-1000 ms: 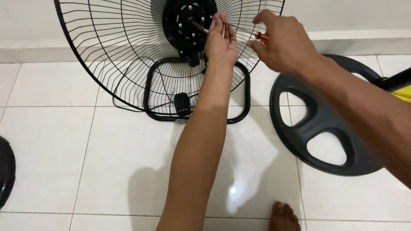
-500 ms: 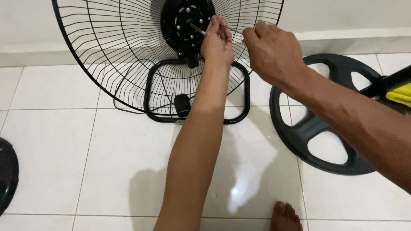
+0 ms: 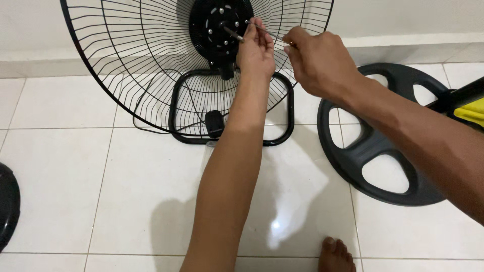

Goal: The person reassembles an electric fan by first tightening the central hub screws with a screwdriver, then attaching the fan blades to the motor shaft, and finally securing the front protective cage. The fan is placed on a tiled floor with other fan parts nearby.

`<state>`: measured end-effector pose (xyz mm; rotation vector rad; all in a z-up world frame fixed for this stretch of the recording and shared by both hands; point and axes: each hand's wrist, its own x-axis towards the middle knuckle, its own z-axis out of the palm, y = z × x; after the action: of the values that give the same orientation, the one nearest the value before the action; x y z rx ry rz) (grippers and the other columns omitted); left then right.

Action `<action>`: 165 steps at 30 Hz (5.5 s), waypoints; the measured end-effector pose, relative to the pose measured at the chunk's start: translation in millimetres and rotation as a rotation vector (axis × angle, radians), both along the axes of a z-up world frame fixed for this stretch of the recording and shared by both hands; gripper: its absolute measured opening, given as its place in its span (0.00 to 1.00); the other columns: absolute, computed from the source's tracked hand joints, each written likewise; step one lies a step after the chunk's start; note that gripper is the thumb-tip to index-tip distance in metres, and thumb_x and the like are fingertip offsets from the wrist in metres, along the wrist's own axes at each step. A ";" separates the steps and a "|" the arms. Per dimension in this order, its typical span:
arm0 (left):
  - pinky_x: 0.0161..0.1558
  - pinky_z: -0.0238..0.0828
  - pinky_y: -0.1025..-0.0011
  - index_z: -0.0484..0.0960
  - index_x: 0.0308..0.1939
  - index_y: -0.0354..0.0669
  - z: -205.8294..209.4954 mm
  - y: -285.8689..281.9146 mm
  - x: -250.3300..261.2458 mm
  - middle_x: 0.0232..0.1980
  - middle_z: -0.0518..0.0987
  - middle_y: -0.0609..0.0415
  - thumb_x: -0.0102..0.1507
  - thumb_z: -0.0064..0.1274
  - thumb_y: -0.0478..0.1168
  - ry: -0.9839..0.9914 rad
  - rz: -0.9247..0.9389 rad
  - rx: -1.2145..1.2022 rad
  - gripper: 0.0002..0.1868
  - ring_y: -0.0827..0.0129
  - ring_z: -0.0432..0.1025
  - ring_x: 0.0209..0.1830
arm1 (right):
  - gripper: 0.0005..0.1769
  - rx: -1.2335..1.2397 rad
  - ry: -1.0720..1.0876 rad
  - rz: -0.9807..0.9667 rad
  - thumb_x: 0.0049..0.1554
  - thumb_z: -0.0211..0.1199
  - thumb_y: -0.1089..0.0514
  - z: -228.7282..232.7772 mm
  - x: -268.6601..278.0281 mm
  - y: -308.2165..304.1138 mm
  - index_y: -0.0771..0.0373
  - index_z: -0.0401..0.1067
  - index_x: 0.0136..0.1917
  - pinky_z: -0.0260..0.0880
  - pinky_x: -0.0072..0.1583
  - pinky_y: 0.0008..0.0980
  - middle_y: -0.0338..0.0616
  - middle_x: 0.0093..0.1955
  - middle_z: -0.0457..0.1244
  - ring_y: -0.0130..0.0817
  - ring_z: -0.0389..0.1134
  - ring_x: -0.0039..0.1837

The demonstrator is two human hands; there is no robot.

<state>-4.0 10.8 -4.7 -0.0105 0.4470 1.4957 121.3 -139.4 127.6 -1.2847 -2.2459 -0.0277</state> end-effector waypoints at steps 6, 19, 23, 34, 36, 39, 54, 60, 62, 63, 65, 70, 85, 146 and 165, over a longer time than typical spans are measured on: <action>0.43 0.69 0.77 0.80 0.54 0.41 -2.2 -1.6 2.2 0.48 0.82 0.58 0.69 0.50 0.36 -0.015 -0.014 0.004 0.10 0.77 0.74 0.44 | 0.15 -0.754 0.659 -0.185 0.69 0.56 0.49 13.2 17.7 22.4 0.63 0.73 0.55 0.58 0.34 0.39 0.43 0.31 0.62 0.31 0.58 0.27; 0.45 0.70 0.78 0.80 0.56 0.39 7.6 -11.9 0.4 0.47 0.81 0.57 0.68 0.51 0.35 0.006 0.016 -0.011 0.12 0.77 0.73 0.42 | 0.15 -0.150 0.191 -0.026 0.64 0.64 0.56 -5.5 16.2 17.4 0.70 0.69 0.56 0.68 0.38 0.39 0.50 0.33 0.64 0.40 0.68 0.35; 0.45 0.71 0.78 0.80 0.56 0.38 4.9 -8.4 0.3 0.47 0.81 0.56 0.69 0.52 0.36 0.007 0.027 -0.010 0.13 0.76 0.73 0.42 | 0.11 0.202 -0.130 0.035 0.67 0.62 0.58 -11.9 17.6 2.4 0.69 0.67 0.55 0.69 0.40 0.38 0.50 0.37 0.66 0.42 0.69 0.39; 0.43 0.70 0.79 0.80 0.56 0.39 -1.2 -3.9 -1.4 0.48 0.81 0.57 0.68 0.52 0.36 0.001 0.015 0.008 0.12 0.77 0.72 0.42 | 0.12 -0.446 0.307 -0.120 0.67 0.59 0.53 -5.6 10.7 14.2 0.63 0.67 0.56 0.58 0.34 0.34 0.42 0.35 0.61 0.31 0.59 0.33; 0.44 0.71 0.79 0.80 0.55 0.38 2.0 -3.8 -1.3 0.48 0.81 0.57 0.68 0.52 0.36 0.005 0.021 0.006 0.12 0.77 0.72 0.42 | 0.12 0.335 -0.244 0.023 0.67 0.57 0.55 -10.2 11.0 7.3 0.67 0.66 0.57 0.61 0.37 0.33 0.45 0.40 0.62 0.33 0.64 0.35; 0.44 0.71 0.80 0.80 0.55 0.37 2.2 -10.8 -1.3 0.48 0.81 0.56 0.68 0.52 0.36 -0.009 0.028 0.000 0.12 0.77 0.73 0.43 | 0.09 0.052 -0.163 -0.042 0.70 0.58 0.56 -15.5 6.0 8.7 0.64 0.67 0.57 0.58 0.40 0.36 0.42 0.32 0.59 0.35 0.58 0.30; 0.43 0.72 0.81 0.81 0.54 0.38 0.1 -12.2 3.6 0.45 0.81 0.58 0.67 0.53 0.35 -0.038 0.030 -0.008 0.12 0.80 0.70 0.39 | 0.09 -0.352 0.201 -0.171 0.68 0.57 0.56 0.0 -1.6 6.4 0.65 0.68 0.53 0.57 0.32 0.36 0.47 0.26 0.61 0.33 0.60 0.26; 0.42 0.71 0.80 0.81 0.52 0.38 4.7 -8.2 4.6 0.44 0.80 0.58 0.67 0.55 0.36 -0.020 0.050 -0.012 0.11 0.79 0.70 0.39 | 0.09 -0.961 0.914 -0.287 0.65 0.55 0.54 12.6 1.6 15.4 0.60 0.70 0.48 0.43 0.29 0.28 0.28 0.24 0.51 0.20 0.44 0.26; 0.42 0.71 0.80 0.82 0.52 0.38 5.9 -13.2 0.5 0.44 0.81 0.57 0.66 0.55 0.35 0.009 0.049 -0.006 0.11 0.79 0.70 0.39 | 0.12 -0.916 0.752 -0.318 0.66 0.54 0.51 6.7 2.3 15.7 0.59 0.73 0.49 0.46 0.30 0.30 0.30 0.24 0.52 0.22 0.46 0.26; 0.41 0.71 0.80 0.82 0.52 0.39 6.4 -16.6 -0.1 0.44 0.80 0.58 0.66 0.56 0.36 0.049 0.038 0.003 0.11 0.78 0.71 0.39 | 0.13 -0.888 0.671 -0.334 0.66 0.54 0.50 1.9 4.8 17.0 0.59 0.74 0.49 0.47 0.30 0.31 0.32 0.25 0.52 0.23 0.47 0.27; 0.41 0.71 0.79 0.82 0.52 0.39 5.7 -26.9 -2.6 0.43 0.80 0.58 0.67 0.57 0.39 0.135 0.019 0.020 0.12 0.77 0.72 0.40 | 0.14 -0.518 0.346 -0.237 0.68 0.56 0.52 -11.7 16.9 17.7 0.65 0.74 0.49 0.55 0.33 0.35 0.40 0.26 0.58 0.30 0.56 0.28; 0.36 0.70 0.78 0.83 0.52 0.42 -5.4 -62.5 -28.4 0.41 0.83 0.57 0.64 0.57 0.40 0.602 -0.271 -0.007 0.13 0.76 0.73 0.35 | 0.12 0.039 0.058 -0.070 0.73 0.56 0.57 -55.4 66.7 15.8 0.70 0.69 0.54 0.66 0.40 0.40 0.50 0.35 0.64 0.42 0.67 0.35; 0.49 0.74 0.59 0.88 0.38 0.43 -87.2 -228.0 -143.7 0.40 0.85 0.50 0.59 0.61 0.40 2.286 -0.618 0.465 0.07 0.56 0.77 0.46 | 0.15 -0.563 -0.480 0.121 0.60 0.57 0.45 -157.6 56.1 -30.1 0.54 0.74 0.53 0.73 0.47 0.47 0.46 0.40 0.72 0.47 0.74 0.44; 0.37 0.75 0.78 0.84 0.46 0.37 133.4 -199.3 -140.9 0.40 0.87 0.51 0.62 0.58 0.35 1.315 -0.482 0.258 0.10 0.76 0.78 0.34 | 0.08 -0.557 0.768 0.129 0.66 0.57 0.58 -54.9 -52.2 -70.9 0.66 0.73 0.51 0.56 0.38 0.24 0.33 0.34 0.58 0.19 0.53 0.36; 0.26 0.64 0.82 0.87 0.35 0.36 88.0 -121.4 -169.9 0.29 0.81 0.60 0.64 0.60 0.47 0.997 -0.284 0.373 0.15 0.82 0.66 0.24 | 0.11 -0.275 1.083 0.025 0.64 0.66 0.63 -46.6 -152.4 -8.8 0.68 0.77 0.59 0.67 0.43 0.21 0.41 0.41 0.69 0.22 0.69 0.42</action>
<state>-173.9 -110.6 83.3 1.0856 0.9019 1.1961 -31.1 -148.3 81.0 -1.0118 -1.3324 0.8092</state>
